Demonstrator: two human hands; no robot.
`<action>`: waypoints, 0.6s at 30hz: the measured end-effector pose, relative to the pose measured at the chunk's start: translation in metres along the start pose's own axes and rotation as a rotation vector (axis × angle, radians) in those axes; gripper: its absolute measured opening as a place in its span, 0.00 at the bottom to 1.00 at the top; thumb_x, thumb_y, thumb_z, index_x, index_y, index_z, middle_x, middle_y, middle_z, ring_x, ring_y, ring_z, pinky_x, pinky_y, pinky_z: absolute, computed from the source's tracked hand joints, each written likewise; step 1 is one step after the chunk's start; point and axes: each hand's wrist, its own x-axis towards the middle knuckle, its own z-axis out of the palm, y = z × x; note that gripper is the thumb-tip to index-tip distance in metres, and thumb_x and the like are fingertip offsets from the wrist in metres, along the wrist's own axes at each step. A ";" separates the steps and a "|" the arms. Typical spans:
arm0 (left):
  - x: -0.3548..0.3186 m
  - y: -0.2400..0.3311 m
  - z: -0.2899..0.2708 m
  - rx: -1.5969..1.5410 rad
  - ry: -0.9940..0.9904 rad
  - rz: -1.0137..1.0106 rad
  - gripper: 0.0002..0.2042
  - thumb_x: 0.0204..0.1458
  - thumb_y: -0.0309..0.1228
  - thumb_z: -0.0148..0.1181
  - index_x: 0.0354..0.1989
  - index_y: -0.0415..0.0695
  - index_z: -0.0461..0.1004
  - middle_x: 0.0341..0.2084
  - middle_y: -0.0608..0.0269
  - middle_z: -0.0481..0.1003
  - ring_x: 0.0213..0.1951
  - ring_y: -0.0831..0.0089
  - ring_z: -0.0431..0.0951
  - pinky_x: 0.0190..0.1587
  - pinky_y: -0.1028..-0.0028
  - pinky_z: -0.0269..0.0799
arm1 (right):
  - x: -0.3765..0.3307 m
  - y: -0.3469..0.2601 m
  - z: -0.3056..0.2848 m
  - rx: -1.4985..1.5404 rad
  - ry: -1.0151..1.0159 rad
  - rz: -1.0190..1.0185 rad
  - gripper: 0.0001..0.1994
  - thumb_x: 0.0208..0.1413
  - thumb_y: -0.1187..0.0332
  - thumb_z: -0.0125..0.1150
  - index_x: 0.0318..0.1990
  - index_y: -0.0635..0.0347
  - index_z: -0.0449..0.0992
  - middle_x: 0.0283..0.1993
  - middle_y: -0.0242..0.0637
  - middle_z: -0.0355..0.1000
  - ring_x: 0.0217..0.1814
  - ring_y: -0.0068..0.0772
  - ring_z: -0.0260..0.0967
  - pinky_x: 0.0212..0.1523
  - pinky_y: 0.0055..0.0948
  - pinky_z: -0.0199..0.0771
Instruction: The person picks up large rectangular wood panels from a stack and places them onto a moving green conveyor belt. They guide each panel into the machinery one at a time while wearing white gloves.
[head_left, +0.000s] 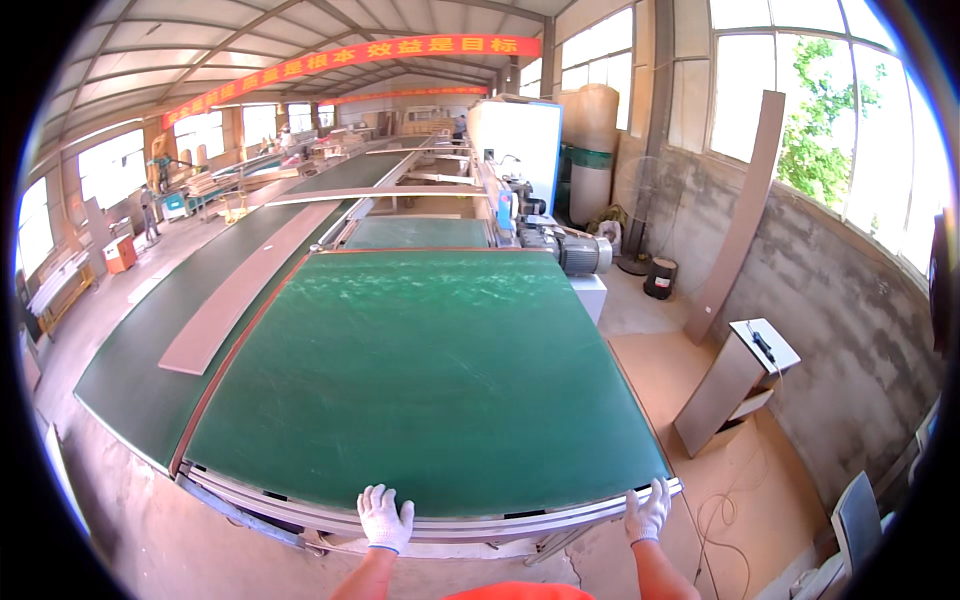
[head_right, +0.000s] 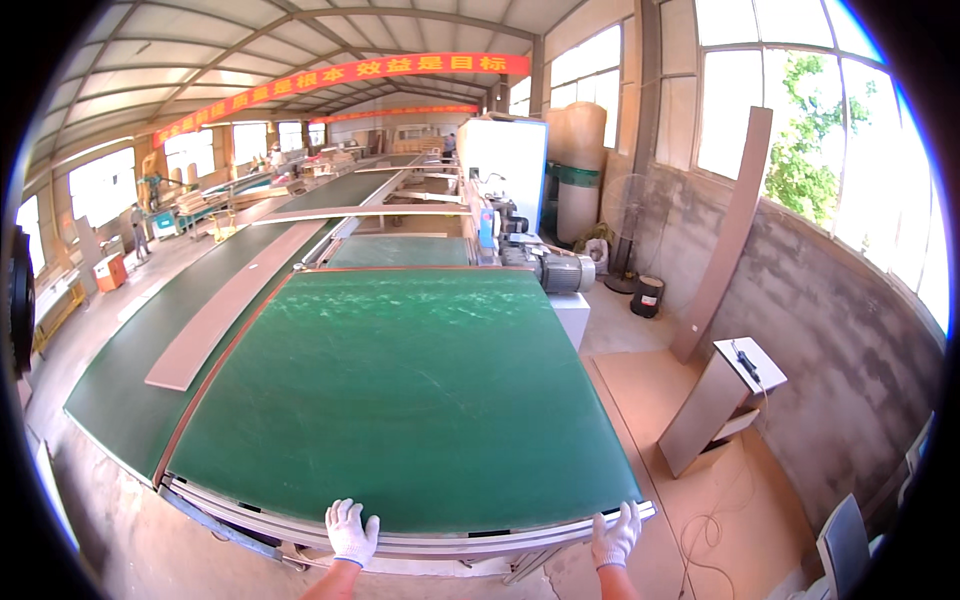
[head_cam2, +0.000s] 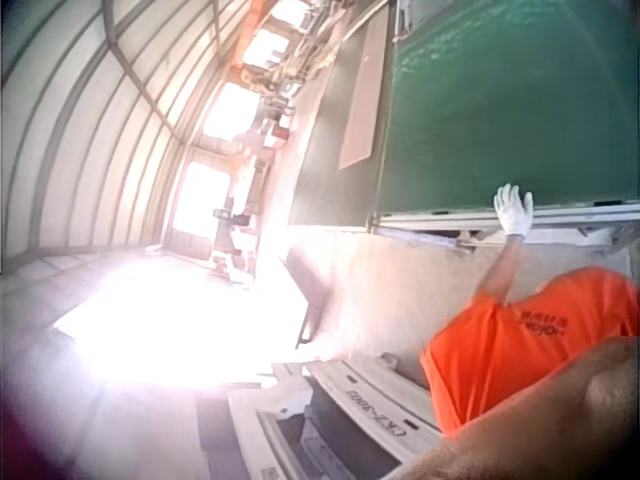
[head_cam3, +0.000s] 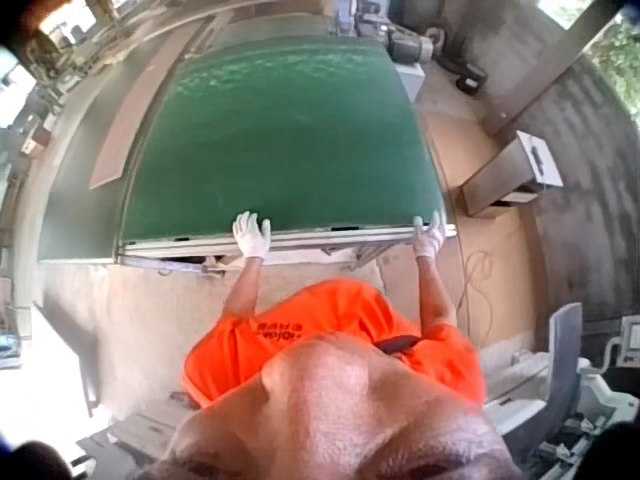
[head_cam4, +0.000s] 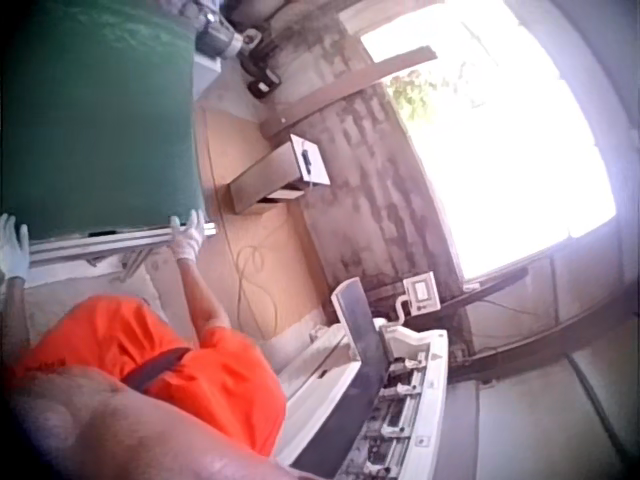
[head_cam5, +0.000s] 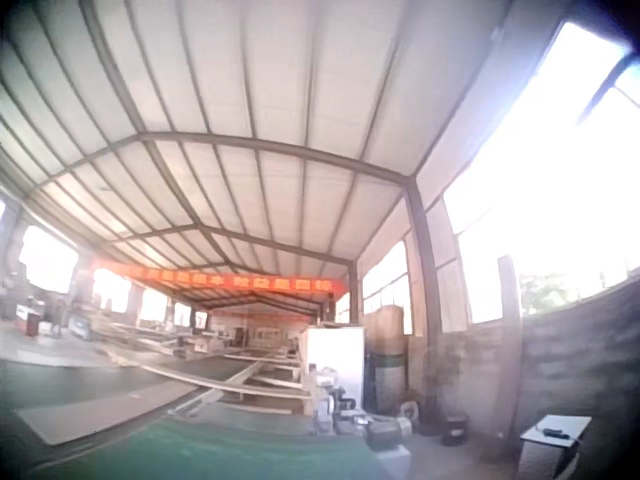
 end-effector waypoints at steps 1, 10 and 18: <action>-0.001 0.003 0.000 0.022 0.016 -0.038 0.24 0.55 0.44 0.72 0.54 0.38 0.81 0.60 0.46 0.75 0.68 0.40 0.69 0.75 0.37 0.59 | 0.021 0.000 0.006 -0.012 -0.028 -0.089 0.38 0.60 0.53 0.74 0.71 0.68 0.69 0.78 0.62 0.63 0.81 0.68 0.57 0.80 0.60 0.56; -0.010 -0.005 -0.004 0.127 0.034 -0.189 0.27 0.55 0.43 0.71 0.57 0.36 0.80 0.64 0.43 0.73 0.71 0.39 0.66 0.78 0.38 0.55 | 0.072 0.008 0.047 0.040 -0.221 -0.279 0.37 0.58 0.50 0.75 0.67 0.68 0.73 0.74 0.62 0.66 0.78 0.68 0.60 0.78 0.61 0.58; 0.006 -0.106 -0.046 0.187 0.005 -0.255 0.26 0.58 0.43 0.69 0.58 0.34 0.79 0.63 0.42 0.73 0.70 0.38 0.67 0.78 0.41 0.56 | 0.066 0.006 0.051 -0.024 -0.197 -0.204 0.36 0.55 0.51 0.76 0.64 0.68 0.75 0.73 0.60 0.67 0.77 0.67 0.60 0.78 0.61 0.57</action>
